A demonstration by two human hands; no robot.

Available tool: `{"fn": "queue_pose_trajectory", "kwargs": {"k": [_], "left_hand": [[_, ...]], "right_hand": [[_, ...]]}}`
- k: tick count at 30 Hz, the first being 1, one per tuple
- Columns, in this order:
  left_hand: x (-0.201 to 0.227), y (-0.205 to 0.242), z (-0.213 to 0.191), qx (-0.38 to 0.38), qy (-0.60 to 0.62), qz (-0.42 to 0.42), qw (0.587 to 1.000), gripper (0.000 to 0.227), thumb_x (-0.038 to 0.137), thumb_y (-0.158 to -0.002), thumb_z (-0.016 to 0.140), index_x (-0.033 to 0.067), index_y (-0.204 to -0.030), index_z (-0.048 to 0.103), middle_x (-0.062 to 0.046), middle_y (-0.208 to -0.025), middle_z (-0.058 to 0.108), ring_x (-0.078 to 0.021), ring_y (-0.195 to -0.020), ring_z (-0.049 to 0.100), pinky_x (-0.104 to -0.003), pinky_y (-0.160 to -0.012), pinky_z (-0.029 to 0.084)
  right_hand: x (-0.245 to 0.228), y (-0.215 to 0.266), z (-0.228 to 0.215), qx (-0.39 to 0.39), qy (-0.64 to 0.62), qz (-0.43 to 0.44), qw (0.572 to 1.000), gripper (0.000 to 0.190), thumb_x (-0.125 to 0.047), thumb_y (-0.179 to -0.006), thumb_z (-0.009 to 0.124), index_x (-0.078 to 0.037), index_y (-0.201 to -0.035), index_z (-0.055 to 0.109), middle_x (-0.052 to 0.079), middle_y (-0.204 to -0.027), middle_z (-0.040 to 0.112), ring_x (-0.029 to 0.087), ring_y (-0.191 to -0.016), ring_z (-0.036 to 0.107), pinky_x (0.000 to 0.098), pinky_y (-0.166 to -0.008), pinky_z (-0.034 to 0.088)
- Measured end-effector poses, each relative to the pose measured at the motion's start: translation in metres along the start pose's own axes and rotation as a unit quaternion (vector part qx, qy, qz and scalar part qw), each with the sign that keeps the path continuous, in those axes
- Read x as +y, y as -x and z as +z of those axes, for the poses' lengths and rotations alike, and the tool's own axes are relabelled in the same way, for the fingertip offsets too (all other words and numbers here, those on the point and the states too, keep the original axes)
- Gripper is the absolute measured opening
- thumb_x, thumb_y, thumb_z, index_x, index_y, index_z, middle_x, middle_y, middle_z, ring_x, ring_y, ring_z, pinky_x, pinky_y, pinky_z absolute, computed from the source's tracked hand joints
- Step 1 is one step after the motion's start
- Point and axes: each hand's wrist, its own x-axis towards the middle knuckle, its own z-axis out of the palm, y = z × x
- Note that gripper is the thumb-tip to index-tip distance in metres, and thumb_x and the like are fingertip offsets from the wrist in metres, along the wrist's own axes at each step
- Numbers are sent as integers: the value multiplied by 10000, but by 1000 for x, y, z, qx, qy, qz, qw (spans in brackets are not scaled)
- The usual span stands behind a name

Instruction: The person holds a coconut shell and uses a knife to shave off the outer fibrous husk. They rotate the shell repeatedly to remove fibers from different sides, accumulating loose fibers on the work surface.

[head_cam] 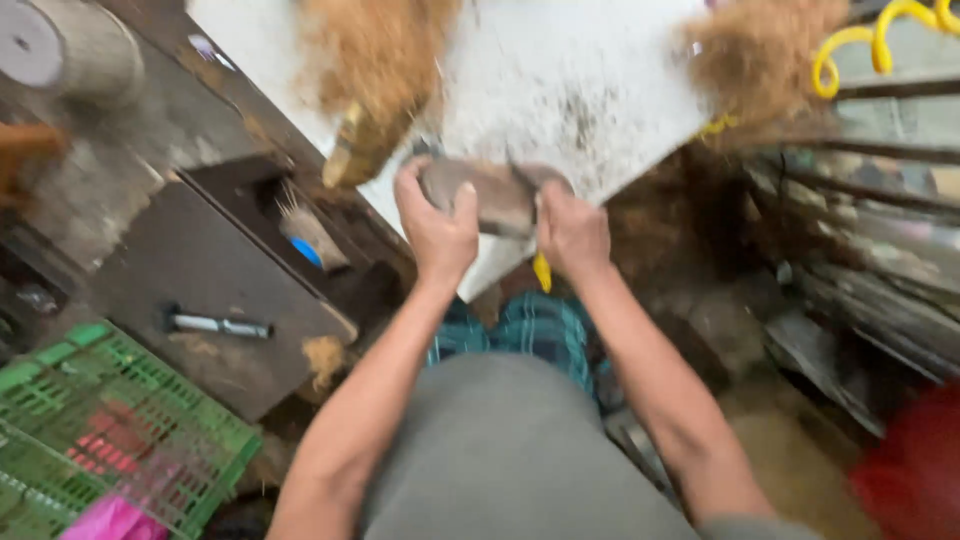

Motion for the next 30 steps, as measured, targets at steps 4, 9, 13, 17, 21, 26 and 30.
{"fn": "queue_pose_trajectory", "kwargs": {"k": [4, 9, 13, 17, 21, 26, 30], "left_hand": [[-2, -1, 3, 4, 0, 1, 1000, 542, 147, -739, 755, 15, -1225, 556, -208, -1140, 574, -403, -1117, 578, -446, -1009, 437], [-8, 4, 2, -6, 18, -14, 1000, 564, 123, -755, 776, -6, -1247, 534, -240, -1168, 558, -429, -1156, 552, -485, -1026, 424], [-5, 2, 6, -18, 13, -41, 999, 558, 142, -741, 753, 27, -1239, 531, -169, -1161, 549, -360, -1165, 564, -429, -1042, 412], [-14, 14, 1, -10, 8, -20, 1000, 565, 177, -754, 772, 22, -1249, 547, -193, -1175, 570, -374, -1157, 572, -437, -1033, 427], [-15, 11, 0, -24, -6, -33, 999, 552, 172, -760, 771, -10, -1228, 542, -237, -1181, 568, -414, -1162, 563, -483, -1027, 426], [-11, 5, -2, -23, 1, -34, 999, 551, 171, -773, 764, -7, -1244, 539, -225, -1190, 564, -403, -1177, 557, -470, -1043, 413], [-25, 5, -8, -23, -11, -36, 999, 552, 165, -784, 763, 9, -1263, 536, -207, -1198, 561, -382, -1182, 561, -458, -1050, 408]], "right_hand": [[30, 8, 8, 12, 51, -7, 999, 85, -238, -909, 564, -186, -857, 523, 55, -577, 537, 290, -574, 647, 400, -554, 516], [31, 10, 10, 46, 50, -36, 997, 88, -223, -916, 586, -211, -836, 551, 48, -569, 502, 280, -534, 620, 394, -530, 512], [21, 9, 20, 41, 30, -35, 998, 77, -270, -905, 565, -247, -836, 540, -33, -586, 510, 206, -557, 620, 324, -529, 519], [22, 21, 9, 51, 36, -58, 996, 82, -219, -904, 583, -207, -832, 544, 8, -590, 505, 249, -551, 616, 367, -531, 507], [26, 25, 22, 40, 17, -37, 998, 138, -252, -920, 589, -200, -801, 543, 31, -569, 517, 272, -549, 625, 388, -539, 510], [26, 29, 35, 48, 13, -36, 998, 57, -223, -862, 609, -215, -833, 560, 24, -588, 537, 261, -557, 630, 387, -550, 515], [31, 25, 18, 39, 34, 4, 999, 64, -198, -858, 606, -152, -903, 603, 74, -580, 557, 309, -568, 638, 437, -565, 517]]}}
